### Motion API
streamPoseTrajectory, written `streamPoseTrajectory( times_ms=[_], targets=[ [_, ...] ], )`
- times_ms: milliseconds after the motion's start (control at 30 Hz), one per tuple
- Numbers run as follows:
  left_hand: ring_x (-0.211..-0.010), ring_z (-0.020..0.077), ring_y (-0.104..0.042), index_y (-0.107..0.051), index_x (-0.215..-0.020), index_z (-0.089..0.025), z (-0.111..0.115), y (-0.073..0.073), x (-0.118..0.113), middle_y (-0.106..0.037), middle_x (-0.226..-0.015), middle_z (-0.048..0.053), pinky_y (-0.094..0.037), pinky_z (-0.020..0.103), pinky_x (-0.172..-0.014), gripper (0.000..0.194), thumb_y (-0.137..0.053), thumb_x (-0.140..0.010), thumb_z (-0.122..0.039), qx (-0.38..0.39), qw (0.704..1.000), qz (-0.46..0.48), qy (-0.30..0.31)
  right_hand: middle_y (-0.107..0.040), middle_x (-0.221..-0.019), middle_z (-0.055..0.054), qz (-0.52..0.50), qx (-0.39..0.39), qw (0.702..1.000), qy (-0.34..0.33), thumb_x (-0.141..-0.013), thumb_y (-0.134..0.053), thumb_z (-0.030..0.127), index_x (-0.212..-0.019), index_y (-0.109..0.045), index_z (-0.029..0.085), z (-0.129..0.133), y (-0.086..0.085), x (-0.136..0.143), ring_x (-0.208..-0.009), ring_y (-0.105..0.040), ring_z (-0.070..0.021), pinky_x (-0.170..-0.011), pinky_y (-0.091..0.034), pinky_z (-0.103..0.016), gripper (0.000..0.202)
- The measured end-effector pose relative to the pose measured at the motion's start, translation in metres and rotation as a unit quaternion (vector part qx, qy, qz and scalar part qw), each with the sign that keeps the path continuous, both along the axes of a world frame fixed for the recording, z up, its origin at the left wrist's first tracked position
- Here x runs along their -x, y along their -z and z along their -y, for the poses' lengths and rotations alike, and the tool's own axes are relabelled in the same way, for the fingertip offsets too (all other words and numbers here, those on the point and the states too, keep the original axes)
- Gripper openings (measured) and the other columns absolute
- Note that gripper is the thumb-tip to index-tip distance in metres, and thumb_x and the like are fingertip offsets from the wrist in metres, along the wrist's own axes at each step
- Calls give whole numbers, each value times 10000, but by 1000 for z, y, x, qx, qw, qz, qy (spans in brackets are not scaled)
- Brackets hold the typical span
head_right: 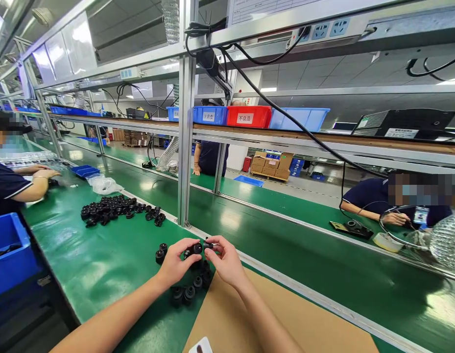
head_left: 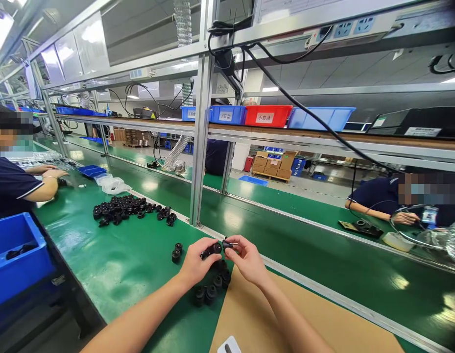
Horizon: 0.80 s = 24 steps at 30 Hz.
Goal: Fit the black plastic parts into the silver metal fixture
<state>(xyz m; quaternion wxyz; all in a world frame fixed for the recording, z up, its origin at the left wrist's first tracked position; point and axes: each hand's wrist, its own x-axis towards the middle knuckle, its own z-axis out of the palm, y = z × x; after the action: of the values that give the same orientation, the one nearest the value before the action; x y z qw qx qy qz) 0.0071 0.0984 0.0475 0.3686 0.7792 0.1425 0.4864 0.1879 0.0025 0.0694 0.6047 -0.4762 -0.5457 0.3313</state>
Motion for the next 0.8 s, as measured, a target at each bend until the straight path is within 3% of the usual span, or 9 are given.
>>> streamPoseTrajectory(
  times_ms=[133,400,600,800],
  targets=[
    [-1046,259,-696,-743,-1206,-243,-1,3,-1,-751,-1131,74,-579,412,-963,351,-760,-861,-187,-13,1000,10,14,-680,-1130,-68,71,-9,997,1,-915,-741,419,-1150,-664,233,3,-1,3,-986,-663,-222,-841,-591,-345,310],
    [-1130,269,-677,-697,-1336,-251,-4,10,-3,-717,-1245,99,-576,441,-1022,387,-666,-951,-232,-26,999,6,43,-651,-1198,-72,205,-49,977,39,-968,-646,331,-1197,-689,280,9,-6,6,-1016,-665,-222,-787,-611,-326,238],
    [-1150,260,-679,-699,-1336,-257,-5,14,-4,-715,-1258,93,-578,434,-1034,390,-639,-956,-200,-11,998,6,60,-692,-1182,-80,312,-141,939,30,-1008,-581,271,-1227,-680,287,9,-6,0,-1069,-655,-246,-916,-564,-391,241],
    [-1075,260,-688,-748,-1242,-256,-2,8,-2,-756,-1149,76,-586,437,-986,348,-702,-904,-183,-5,999,13,46,-728,-925,-49,345,-24,934,87,-1007,-583,391,-1179,-667,252,15,-14,5,-767,-648,-223,-706,-519,-337,237]
  ],
)
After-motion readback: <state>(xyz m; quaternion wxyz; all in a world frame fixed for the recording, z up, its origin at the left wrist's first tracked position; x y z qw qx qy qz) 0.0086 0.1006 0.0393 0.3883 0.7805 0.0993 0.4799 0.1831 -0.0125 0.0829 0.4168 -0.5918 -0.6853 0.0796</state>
